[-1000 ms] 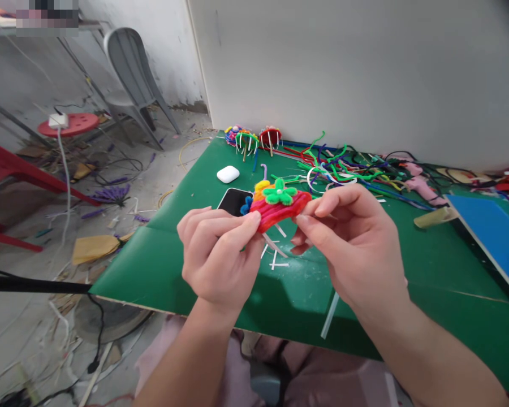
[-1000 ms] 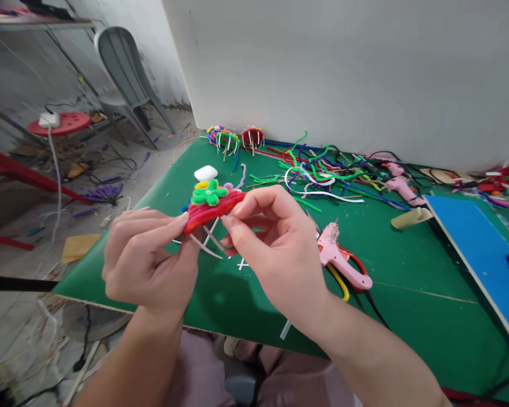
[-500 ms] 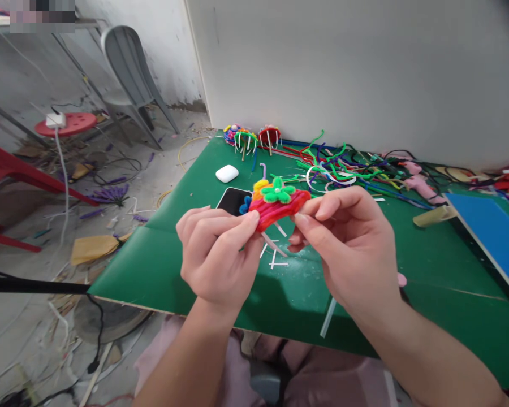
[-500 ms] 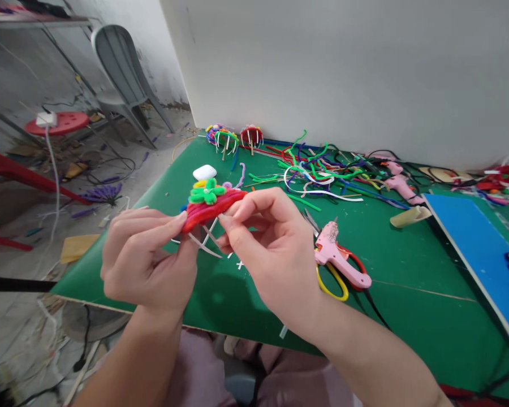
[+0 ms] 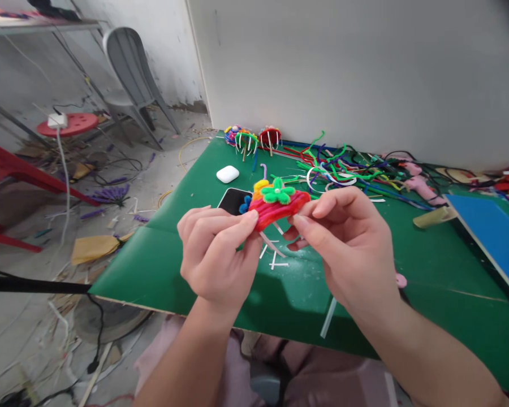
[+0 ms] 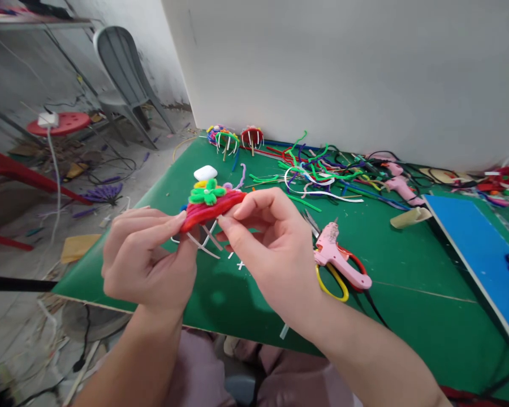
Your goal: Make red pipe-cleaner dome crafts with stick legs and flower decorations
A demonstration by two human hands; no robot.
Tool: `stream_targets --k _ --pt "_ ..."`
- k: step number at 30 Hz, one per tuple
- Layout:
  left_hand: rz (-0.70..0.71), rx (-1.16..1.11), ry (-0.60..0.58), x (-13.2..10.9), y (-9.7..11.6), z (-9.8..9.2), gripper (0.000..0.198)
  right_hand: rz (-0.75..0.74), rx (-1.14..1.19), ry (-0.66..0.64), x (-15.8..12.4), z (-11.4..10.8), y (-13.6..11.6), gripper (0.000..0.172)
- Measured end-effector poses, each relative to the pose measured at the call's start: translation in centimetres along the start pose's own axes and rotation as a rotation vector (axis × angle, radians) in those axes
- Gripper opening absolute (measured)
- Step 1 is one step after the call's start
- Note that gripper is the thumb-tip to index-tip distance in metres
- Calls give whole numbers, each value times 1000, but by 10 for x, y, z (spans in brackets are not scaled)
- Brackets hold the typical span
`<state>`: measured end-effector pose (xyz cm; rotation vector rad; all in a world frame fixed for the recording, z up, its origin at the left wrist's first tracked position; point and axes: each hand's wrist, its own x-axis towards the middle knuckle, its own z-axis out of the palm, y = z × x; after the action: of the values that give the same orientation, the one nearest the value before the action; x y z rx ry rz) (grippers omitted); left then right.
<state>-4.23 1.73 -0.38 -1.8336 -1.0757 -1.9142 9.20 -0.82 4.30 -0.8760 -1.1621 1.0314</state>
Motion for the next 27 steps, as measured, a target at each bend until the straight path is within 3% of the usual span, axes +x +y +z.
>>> stream_targets --k 7,14,27 --pt "-11 11 13 2 -2 -2 23 65 50 -56 0 -2 -2 10" --pt "-7 52 -23 5 -3 -8 23 115 51 -78 -1 -1 1 15" --pt "86 50 -6 17 -13 -13 23 201 23 -139 -8 -2 0 15"
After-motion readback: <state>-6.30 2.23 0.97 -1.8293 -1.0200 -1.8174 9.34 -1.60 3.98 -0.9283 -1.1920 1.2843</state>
